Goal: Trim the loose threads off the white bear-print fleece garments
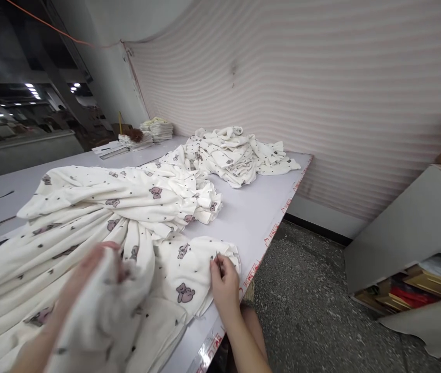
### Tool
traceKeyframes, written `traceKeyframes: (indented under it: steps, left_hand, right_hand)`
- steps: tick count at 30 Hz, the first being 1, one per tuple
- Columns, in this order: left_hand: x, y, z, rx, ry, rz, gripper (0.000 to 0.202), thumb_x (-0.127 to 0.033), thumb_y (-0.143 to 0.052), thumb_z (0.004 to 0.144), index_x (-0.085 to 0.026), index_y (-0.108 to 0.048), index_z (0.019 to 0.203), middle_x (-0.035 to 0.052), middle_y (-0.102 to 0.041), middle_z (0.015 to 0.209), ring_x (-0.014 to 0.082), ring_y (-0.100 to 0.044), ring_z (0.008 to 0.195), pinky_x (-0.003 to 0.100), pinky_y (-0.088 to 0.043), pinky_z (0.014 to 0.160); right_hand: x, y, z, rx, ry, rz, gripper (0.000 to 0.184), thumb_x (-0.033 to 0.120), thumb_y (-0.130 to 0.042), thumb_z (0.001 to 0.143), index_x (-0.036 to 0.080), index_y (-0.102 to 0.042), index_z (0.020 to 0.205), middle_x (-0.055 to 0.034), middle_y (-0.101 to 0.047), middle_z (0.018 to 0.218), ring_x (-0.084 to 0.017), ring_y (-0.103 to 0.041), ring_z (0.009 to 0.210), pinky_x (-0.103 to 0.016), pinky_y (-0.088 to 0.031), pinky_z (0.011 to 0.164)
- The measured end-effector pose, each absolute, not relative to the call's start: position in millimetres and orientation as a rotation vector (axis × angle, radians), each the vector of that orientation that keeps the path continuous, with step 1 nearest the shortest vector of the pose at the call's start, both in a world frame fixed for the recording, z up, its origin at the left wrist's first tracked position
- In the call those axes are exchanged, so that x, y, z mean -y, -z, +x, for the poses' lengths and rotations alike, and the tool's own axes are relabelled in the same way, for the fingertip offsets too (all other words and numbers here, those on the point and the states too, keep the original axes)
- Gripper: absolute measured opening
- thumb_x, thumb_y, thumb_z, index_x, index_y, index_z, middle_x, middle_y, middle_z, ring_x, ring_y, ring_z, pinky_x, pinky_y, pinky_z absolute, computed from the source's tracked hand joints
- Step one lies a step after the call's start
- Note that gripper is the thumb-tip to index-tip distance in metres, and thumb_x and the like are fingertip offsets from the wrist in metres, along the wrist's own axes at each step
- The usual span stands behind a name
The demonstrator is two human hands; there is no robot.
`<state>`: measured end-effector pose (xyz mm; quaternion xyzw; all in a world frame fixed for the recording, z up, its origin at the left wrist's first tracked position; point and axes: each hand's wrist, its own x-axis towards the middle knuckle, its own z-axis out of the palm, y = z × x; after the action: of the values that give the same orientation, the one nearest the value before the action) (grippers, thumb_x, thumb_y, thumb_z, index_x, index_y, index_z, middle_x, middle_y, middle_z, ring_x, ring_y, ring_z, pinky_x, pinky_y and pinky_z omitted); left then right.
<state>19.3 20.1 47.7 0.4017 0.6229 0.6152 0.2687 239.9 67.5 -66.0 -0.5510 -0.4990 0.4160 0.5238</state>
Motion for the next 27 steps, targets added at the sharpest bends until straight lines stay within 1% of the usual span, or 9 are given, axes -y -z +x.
traceKeyframes:
  steps: [3, 7, 10, 12, 15, 18, 21, 24, 27]
  left_hand:
    - [-35, -30, 53, -1.570, -1.100, 1.404, 0.036, -0.038, -0.073, 0.069, -0.021, -0.070, 0.101, 0.0004, -0.069, 0.086, 0.0173, -0.064, 0.068, 0.027, -0.051, 0.060]
    - [-42, -23, 70, -1.525, -0.621, 1.761, 0.020, -0.029, -0.065, 0.077, -0.026, -0.068, 0.096, 0.0015, -0.067, 0.094, 0.0224, -0.063, 0.093, 0.033, -0.047, 0.085]
    - [-38, -18, 66, -1.550, -0.629, 1.901, 0.013, -0.028, -0.052, 0.086, -0.024, -0.064, 0.086, 0.0022, -0.062, 0.085, 0.0190, -0.062, 0.077, 0.027, -0.049, 0.066]
    - [-33, -14, 60, -1.579, -0.763, 1.966, 0.012, -0.030, -0.051, 0.086, -0.023, -0.061, 0.084, 0.0054, -0.060, 0.096, 0.0166, -0.059, 0.069, 0.023, -0.045, 0.051]
    - [-24, -16, 52, -1.576, -1.068, 1.950, 0.016, -0.030, -0.059, 0.081, -0.021, -0.055, 0.068, 0.0097, -0.054, 0.124, 0.0191, -0.059, 0.081, 0.026, -0.048, 0.059]
    - [-16, -28, 36, -1.441, -1.400, 1.563, 0.029, -0.033, -0.061, 0.081, -0.022, -0.045, 0.060, 0.0055, -0.066, 0.090, 0.0214, -0.058, 0.082, 0.032, -0.049, 0.071]
    - [-9, -43, 13, -1.309, -1.457, 1.210, 0.035, -0.039, -0.062, 0.082, -0.023, -0.038, 0.061, -0.0062, -0.044, 0.051, 0.0138, -0.044, 0.051, 0.024, -0.040, 0.051]
    - [-1, -54, 1, -1.590, -1.167, 1.433, 0.029, -0.044, -0.063, 0.078, -0.023, -0.048, 0.066, -0.0047, -0.050, 0.058, 0.0151, -0.048, 0.057, 0.024, -0.038, 0.056]
    - [9, -55, 10, -1.849, -0.633, 1.766, 0.022, -0.045, -0.064, 0.073, -0.024, -0.058, 0.079, -0.0017, -0.061, 0.069, 0.0209, -0.057, 0.065, 0.028, -0.040, 0.066]
  right_hand:
    - [-45, 59, 225, 1.176, -1.103, -1.204, 0.021, 0.040, -0.053, 0.085, 0.020, -0.056, 0.083, -0.0010, -0.060, 0.078, -0.018, -0.058, 0.076, -0.025, -0.048, 0.069]
    - [-25, 53, 222, 1.231, -1.255, -1.081, 0.018, 0.035, -0.056, 0.085, 0.019, -0.062, 0.078, -0.0009, -0.064, 0.073, -0.017, -0.062, 0.071, -0.022, -0.051, 0.064]
    - [-21, 59, 241, 1.226, -1.196, -1.135, 0.016, 0.033, -0.058, 0.085, 0.019, -0.066, 0.087, -0.0048, -0.070, 0.082, -0.020, -0.066, 0.080, -0.024, -0.052, 0.071]
    - [-22, 66, 259, 1.210, -1.041, -1.261, 0.020, 0.033, -0.061, 0.084, 0.021, -0.064, 0.100, -0.0058, -0.070, 0.088, -0.021, -0.068, 0.083, -0.025, -0.053, 0.071]
    - [-26, 74, 279, 1.363, -0.886, -1.481, 0.040, 0.027, -0.060, 0.082, 0.026, -0.055, 0.122, -0.0051, -0.068, 0.099, -0.021, -0.067, 0.088, -0.027, -0.053, 0.073]
    - [-33, 73, 287, 1.493, -0.780, -1.646, 0.048, 0.026, -0.056, 0.084, 0.025, -0.048, 0.131, -0.0061, -0.066, 0.098, -0.023, -0.066, 0.086, -0.030, -0.051, 0.071]
    - [-38, 64, 285, 1.535, -0.763, -1.570, 0.024, 0.029, -0.052, 0.087, 0.022, -0.062, 0.108, -0.0039, -0.064, 0.084, -0.020, -0.062, 0.075, -0.027, -0.048, 0.063]
    - [-37, 52, 279, 1.553, -0.903, -1.368, 0.015, 0.029, -0.050, 0.089, 0.022, -0.062, 0.084, -0.0013, -0.061, 0.078, -0.018, -0.059, 0.073, -0.024, -0.046, 0.064]
    - [-32, 38, 270, 1.481, -1.069, -1.254, 0.014, 0.030, -0.050, 0.090, 0.021, -0.060, 0.086, -0.0013, -0.061, 0.080, -0.018, -0.059, 0.076, -0.023, -0.046, 0.066]
